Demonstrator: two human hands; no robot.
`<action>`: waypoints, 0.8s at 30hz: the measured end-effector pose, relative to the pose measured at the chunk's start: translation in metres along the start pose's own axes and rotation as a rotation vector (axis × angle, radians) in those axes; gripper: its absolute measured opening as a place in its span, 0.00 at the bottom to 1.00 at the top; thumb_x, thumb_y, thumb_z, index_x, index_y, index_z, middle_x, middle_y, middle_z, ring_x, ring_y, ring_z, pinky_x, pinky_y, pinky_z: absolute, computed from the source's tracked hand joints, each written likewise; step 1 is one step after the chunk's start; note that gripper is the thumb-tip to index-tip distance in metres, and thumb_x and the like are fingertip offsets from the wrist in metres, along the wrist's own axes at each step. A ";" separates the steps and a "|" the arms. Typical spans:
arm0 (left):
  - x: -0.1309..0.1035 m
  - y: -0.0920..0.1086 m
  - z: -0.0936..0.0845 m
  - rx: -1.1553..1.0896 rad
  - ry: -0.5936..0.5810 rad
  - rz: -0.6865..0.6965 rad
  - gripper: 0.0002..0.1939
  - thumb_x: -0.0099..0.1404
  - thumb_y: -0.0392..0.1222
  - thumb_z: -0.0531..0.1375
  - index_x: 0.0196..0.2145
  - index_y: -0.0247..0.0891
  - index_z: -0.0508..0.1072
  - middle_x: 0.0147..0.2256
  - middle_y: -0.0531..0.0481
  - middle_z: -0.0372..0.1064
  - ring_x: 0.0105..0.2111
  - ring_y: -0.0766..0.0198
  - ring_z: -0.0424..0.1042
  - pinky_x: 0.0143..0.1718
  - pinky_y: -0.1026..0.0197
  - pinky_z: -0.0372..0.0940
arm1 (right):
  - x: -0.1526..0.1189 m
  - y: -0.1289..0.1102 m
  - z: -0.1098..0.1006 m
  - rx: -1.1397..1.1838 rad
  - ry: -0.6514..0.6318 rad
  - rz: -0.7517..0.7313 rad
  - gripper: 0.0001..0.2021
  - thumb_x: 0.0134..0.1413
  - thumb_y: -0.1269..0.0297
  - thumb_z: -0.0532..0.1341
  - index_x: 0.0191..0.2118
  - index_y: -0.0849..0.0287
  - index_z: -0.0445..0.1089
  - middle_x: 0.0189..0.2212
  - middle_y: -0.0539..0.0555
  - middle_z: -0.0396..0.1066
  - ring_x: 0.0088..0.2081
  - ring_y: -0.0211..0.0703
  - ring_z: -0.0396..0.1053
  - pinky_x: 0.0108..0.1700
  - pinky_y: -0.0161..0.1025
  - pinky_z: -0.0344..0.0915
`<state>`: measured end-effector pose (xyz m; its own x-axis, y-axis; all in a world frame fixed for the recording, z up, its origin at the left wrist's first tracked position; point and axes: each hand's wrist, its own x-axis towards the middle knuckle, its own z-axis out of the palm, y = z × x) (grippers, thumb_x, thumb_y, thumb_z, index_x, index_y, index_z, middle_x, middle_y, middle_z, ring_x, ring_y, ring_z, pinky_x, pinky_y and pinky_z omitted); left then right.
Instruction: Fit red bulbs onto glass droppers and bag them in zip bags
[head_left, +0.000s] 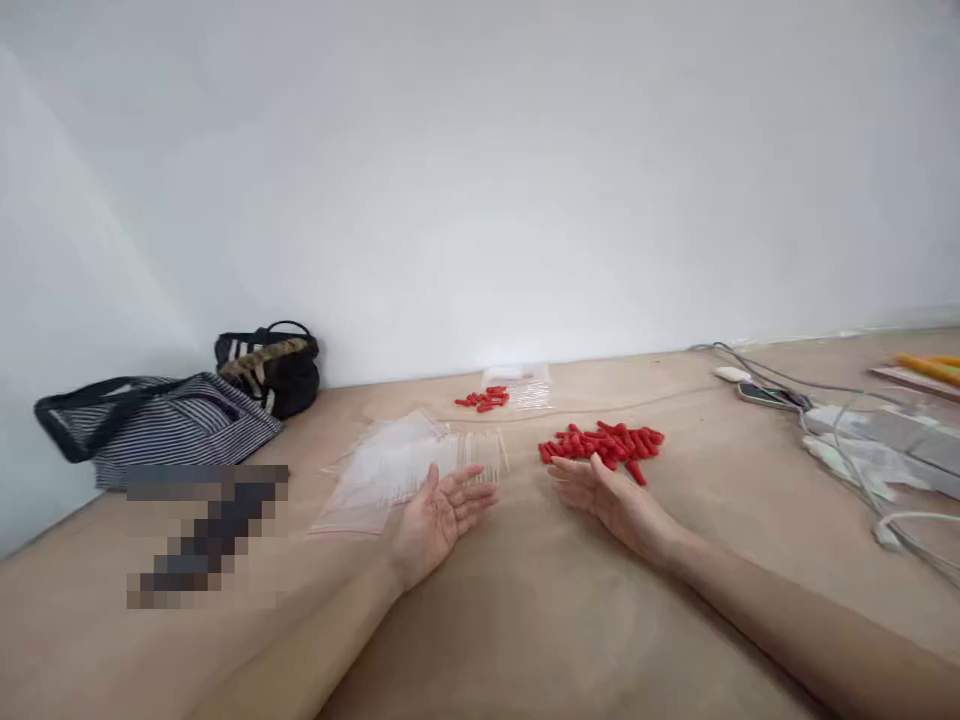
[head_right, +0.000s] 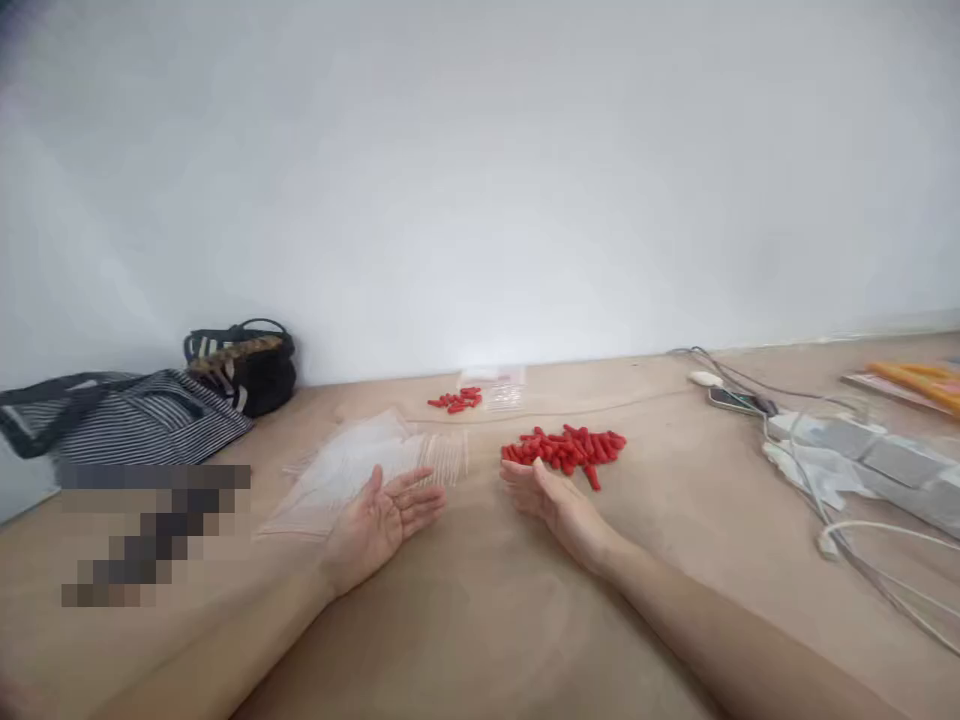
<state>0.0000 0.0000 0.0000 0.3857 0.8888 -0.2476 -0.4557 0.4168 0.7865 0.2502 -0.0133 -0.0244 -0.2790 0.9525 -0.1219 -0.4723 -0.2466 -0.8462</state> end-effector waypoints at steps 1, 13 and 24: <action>0.001 -0.002 -0.002 -0.006 0.029 -0.007 0.27 0.67 0.53 0.40 0.43 0.27 0.67 0.36 0.36 0.72 0.38 0.56 0.71 0.48 0.55 0.58 | 0.002 0.000 -0.001 0.039 0.020 0.003 0.19 0.58 0.55 0.48 0.43 0.61 0.69 0.50 0.58 0.65 0.52 0.44 0.61 0.58 0.44 0.52; 0.001 -0.009 -0.003 0.278 0.051 0.066 0.25 0.66 0.54 0.43 0.38 0.31 0.69 0.37 0.40 0.71 0.40 0.57 0.70 0.51 0.53 0.57 | 0.006 0.001 -0.007 0.030 0.018 0.032 0.24 0.58 0.51 0.46 0.39 0.64 0.71 0.42 0.63 0.70 0.43 0.45 0.69 0.53 0.44 0.58; -0.022 -0.023 0.010 1.607 -0.359 0.521 0.18 0.60 0.43 0.55 0.49 0.42 0.66 0.52 0.45 0.61 0.52 0.55 0.59 0.53 0.50 0.55 | -0.004 0.002 0.005 -1.158 -0.133 -0.444 0.10 0.51 0.60 0.56 0.31 0.59 0.72 0.27 0.53 0.71 0.30 0.39 0.66 0.32 0.36 0.61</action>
<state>0.0103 -0.0310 -0.0067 0.7167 0.6812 0.1490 0.5266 -0.6688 0.5248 0.2466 -0.0185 -0.0228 -0.3982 0.8712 0.2872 0.4480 0.4579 -0.7678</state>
